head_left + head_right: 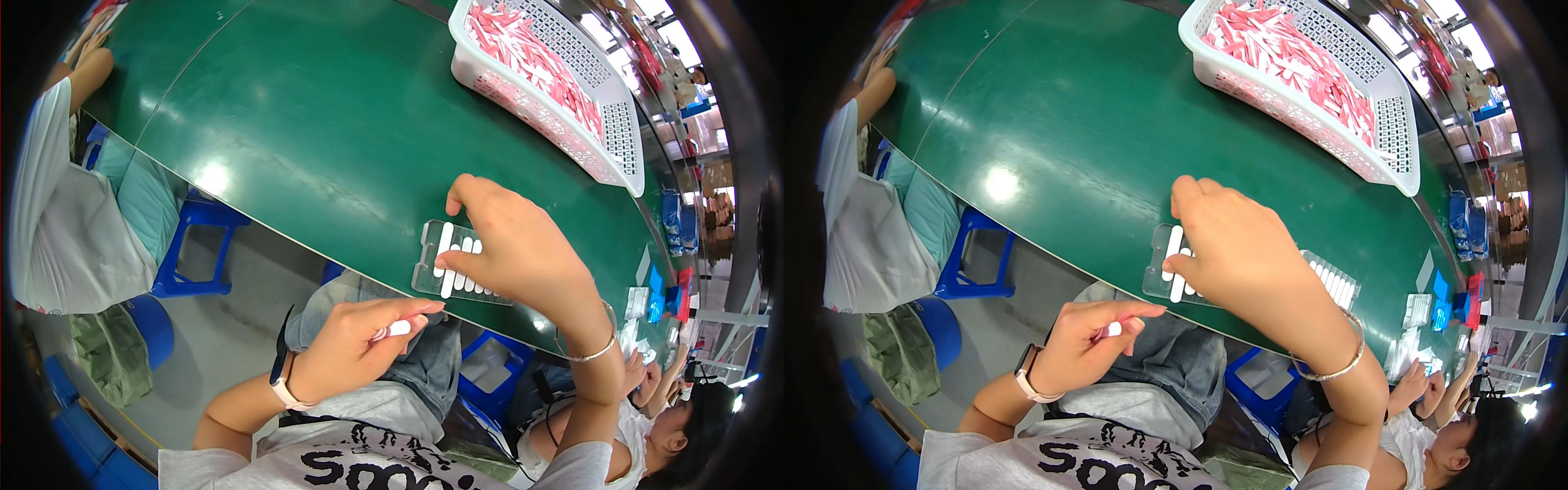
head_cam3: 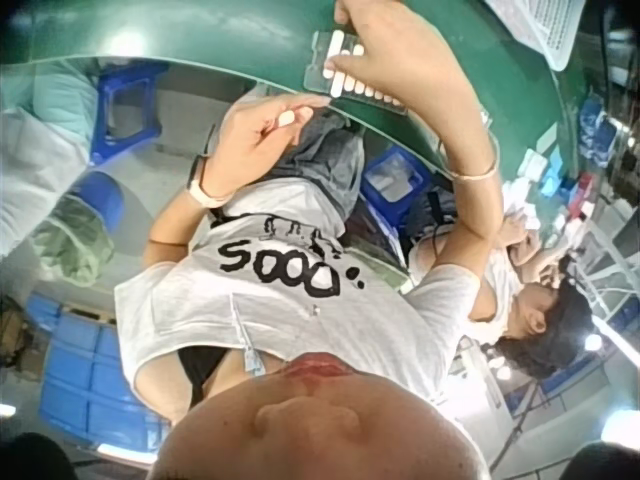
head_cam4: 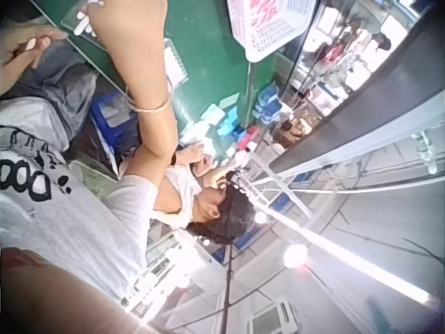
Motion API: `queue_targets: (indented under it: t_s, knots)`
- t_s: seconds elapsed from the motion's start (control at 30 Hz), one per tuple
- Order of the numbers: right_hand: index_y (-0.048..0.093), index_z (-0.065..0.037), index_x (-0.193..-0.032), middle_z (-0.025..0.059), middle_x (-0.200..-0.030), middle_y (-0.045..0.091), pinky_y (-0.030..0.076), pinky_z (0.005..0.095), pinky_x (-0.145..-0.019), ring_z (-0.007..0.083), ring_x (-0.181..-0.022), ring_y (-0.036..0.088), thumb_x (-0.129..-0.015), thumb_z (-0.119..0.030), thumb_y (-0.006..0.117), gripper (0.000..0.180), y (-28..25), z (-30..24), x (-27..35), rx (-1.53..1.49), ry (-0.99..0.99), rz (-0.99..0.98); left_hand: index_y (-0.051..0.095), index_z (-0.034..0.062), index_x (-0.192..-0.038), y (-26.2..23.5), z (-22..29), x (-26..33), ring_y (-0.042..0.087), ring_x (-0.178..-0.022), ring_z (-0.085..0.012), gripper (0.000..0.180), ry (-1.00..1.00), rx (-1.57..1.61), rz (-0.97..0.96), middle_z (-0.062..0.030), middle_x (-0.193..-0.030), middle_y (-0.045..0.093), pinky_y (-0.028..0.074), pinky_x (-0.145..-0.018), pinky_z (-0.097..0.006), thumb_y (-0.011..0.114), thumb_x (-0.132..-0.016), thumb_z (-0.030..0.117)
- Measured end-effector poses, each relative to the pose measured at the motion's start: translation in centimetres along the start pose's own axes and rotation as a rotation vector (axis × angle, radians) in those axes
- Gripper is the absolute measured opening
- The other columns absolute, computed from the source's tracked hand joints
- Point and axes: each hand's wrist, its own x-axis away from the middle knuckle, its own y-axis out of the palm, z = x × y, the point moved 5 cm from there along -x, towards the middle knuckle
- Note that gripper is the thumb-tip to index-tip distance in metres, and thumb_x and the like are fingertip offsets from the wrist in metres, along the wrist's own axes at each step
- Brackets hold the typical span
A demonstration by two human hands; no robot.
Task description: The person places white plastic inserts into clear plastic trays by hand, one by one, at a factory assembly line.
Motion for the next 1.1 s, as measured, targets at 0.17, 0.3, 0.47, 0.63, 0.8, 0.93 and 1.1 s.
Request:
queue_targets:
  t_s: [0.17,0.3,0.47,0.63,0.8,0.93,1.1]
  knots:
    - [0.053,-0.002,-0.099,0.0146,-0.093,0.055,0.045,0.0388,-0.078,0.0318,-0.09,0.056,-0.069,-0.021,0.079,0.044,0.5,0.5,0.5,-0.056,-0.011,-0.087,0.059,0.0067,-0.124,0.0,0.4,0.1,0.067,-0.075,-0.0196,0.045,0.136,-0.165,0.013,-0.0117,-0.09,0.067,0.053,-0.065,-0.029,0.057,-0.081,-0.004]
    - [0.054,-0.004,-0.102,0.0126,-0.097,0.056,0.042,0.0378,-0.084,0.0298,-0.097,0.054,-0.07,-0.025,0.079,0.046,-0.3,1.3,0.8,-0.041,-0.004,-0.026,0.052,0.0066,-0.131,-0.1,0.6,-0.2,0.066,-0.072,-0.0206,0.054,0.273,-0.392,0.035,-0.0083,-0.084,0.066,0.054,-0.06,-0.031,0.062,-0.078,-0.001]
    - [0.057,-0.005,-0.103,0.0114,-0.099,0.057,0.04,0.0364,-0.088,0.0275,-0.101,0.053,-0.068,-0.027,0.079,0.047,0.4,2.8,0.3,-0.075,0.056,-0.113,0.051,0.005,-0.132,0.6,0.8,-0.9,0.062,-0.061,-0.019,0.061,0.289,-0.761,-0.033,-0.0045,-0.074,0.06,0.05,-0.051,-0.031,0.066,-0.073,0.002]
    - [0.066,0.001,-0.085,0.009,-0.081,0.062,0.046,0.0313,-0.065,0.0198,-0.075,0.06,-0.061,-0.023,0.082,0.038,-0.2,3.5,-1.9,-0.22,0.243,-0.31,0.052,0.0044,-0.131,1.1,1.8,-1.2,0.061,-0.06,-0.019,0.062,0.284,-0.89,-0.042,-0.0051,-0.072,0.06,0.049,-0.05,-0.032,0.065,-0.07,-0.001]
    - [0.067,0.002,-0.085,0.009,-0.078,0.065,0.048,0.0312,-0.063,0.0189,-0.071,0.061,-0.062,-0.023,0.083,0.038,-0.9,3.4,-2.0,-0.191,0.243,-0.366,0.052,0.0067,-0.133,1.1,1.4,-1.2,0.063,-0.064,-0.0243,0.061,0.218,-0.821,0.001,-0.0097,-0.079,0.065,0.051,-0.056,-0.034,0.062,-0.073,-0.003]
    - [0.066,0.0,-0.096,0.0109,-0.089,0.066,0.049,0.0303,-0.076,0.0208,-0.085,0.062,-0.069,-0.032,0.081,0.044,-0.5,5.5,0.5,-0.272,0.066,-0.085,0.055,0.0027,-0.13,-0.1,1.3,-0.5,0.059,-0.057,-0.0236,0.046,0.207,-0.656,0.235,-0.0153,-0.069,0.059,0.048,-0.057,-0.029,0.058,-0.084,-0.003]
    - [0.059,-0.007,-0.118,0.0092,-0.116,0.061,0.04,0.0372,-0.092,0.0251,-0.111,0.054,-0.065,-0.036,0.083,0.065,-2.2,8.7,8.8,-0.087,0.117,0.11,0.057,-0.0006,-0.125,0.0,1.0,-0.1,0.037,-0.052,-0.0127,0.036,0.125,-0.57,0.217,-0.0109,-0.061,0.045,0.033,-0.05,-0.026,0.058,-0.089,0.001]
